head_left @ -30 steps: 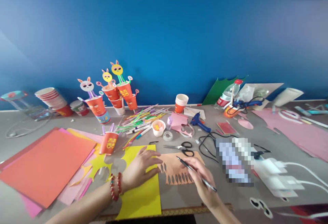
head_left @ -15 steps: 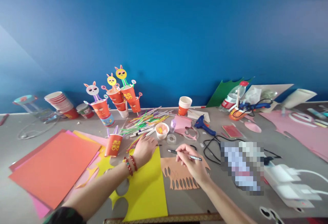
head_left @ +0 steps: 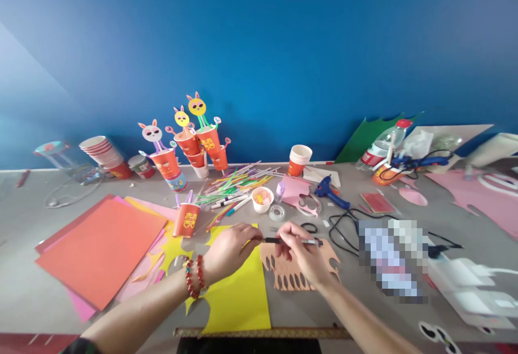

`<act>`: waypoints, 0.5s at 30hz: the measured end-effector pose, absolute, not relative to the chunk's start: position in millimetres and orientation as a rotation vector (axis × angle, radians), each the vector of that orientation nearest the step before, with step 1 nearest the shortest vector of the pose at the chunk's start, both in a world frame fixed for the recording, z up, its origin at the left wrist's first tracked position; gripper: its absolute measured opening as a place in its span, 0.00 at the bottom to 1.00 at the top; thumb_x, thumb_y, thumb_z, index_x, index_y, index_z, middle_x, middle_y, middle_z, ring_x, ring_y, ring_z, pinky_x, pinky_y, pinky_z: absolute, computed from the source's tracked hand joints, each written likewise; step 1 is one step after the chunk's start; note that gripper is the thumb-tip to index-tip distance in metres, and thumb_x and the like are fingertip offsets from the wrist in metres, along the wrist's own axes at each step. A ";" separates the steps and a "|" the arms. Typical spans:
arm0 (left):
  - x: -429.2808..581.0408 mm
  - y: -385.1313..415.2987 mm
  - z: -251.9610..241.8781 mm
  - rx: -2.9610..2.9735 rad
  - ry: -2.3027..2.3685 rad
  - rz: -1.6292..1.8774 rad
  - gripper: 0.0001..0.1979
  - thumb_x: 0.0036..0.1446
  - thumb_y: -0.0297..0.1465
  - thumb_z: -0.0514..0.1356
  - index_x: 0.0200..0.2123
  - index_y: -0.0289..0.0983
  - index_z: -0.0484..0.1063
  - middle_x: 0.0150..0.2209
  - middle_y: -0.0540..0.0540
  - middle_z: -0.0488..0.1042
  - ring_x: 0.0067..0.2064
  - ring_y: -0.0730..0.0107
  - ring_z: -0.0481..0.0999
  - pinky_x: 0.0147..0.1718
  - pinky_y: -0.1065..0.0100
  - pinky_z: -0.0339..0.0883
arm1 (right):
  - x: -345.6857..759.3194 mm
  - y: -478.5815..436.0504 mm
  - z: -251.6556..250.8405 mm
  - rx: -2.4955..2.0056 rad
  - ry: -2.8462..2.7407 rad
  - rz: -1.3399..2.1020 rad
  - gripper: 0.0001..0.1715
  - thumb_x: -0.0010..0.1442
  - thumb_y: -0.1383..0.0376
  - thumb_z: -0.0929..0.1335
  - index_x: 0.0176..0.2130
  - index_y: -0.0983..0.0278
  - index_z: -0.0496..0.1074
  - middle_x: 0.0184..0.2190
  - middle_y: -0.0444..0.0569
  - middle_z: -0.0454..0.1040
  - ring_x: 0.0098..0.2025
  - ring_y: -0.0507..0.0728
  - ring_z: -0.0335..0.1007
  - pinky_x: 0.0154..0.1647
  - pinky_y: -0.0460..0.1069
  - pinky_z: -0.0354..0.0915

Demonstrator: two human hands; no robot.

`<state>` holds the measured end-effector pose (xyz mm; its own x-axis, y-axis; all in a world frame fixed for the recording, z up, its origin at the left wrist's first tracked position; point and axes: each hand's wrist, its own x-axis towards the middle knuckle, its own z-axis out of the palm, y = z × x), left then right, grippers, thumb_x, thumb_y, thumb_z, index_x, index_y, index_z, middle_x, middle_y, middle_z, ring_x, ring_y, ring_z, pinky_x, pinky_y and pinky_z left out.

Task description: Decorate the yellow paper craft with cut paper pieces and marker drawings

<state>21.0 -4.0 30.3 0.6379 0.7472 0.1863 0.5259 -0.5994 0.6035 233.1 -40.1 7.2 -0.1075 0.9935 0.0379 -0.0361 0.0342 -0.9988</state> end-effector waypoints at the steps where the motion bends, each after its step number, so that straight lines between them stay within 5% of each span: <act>1: 22.6 -4.9 34.8 2.347 0.962 0.588 0.09 0.68 0.30 0.52 0.42 0.39 0.73 0.39 0.46 0.78 0.42 0.64 0.78 0.41 0.66 0.69 | 232.2 -38.9 8.9 -1.100 -1.242 1.268 0.22 0.67 0.50 0.63 0.30 0.62 0.68 0.20 0.44 0.72 0.20 0.51 0.60 0.22 0.45 0.57; 8: 36.7 -4.6 68.9 2.131 0.921 0.576 0.08 0.65 0.31 0.54 0.37 0.38 0.72 0.30 0.50 0.75 0.29 0.71 0.73 0.30 0.72 0.66 | 228.8 -27.1 17.4 -1.220 -0.960 1.114 0.31 0.61 0.41 0.64 0.20 0.60 0.62 0.13 0.40 0.60 0.14 0.50 0.54 0.15 0.46 0.51; 15: 43.2 -4.0 55.1 2.101 0.951 0.574 0.06 0.62 0.27 0.56 0.35 0.37 0.73 0.30 0.51 0.76 0.29 0.72 0.73 0.30 0.73 0.64 | 224.4 -32.1 3.9 -1.299 -0.961 1.082 0.35 0.63 0.39 0.60 0.19 0.59 0.60 0.12 0.41 0.58 0.14 0.51 0.53 0.15 0.47 0.51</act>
<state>43.2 -4.0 55.1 0.6239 0.7762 0.0906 0.4418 -0.4460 0.7784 224.4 -32.1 3.9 0.2439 0.9686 -0.0473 -0.0667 -0.0319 -0.9973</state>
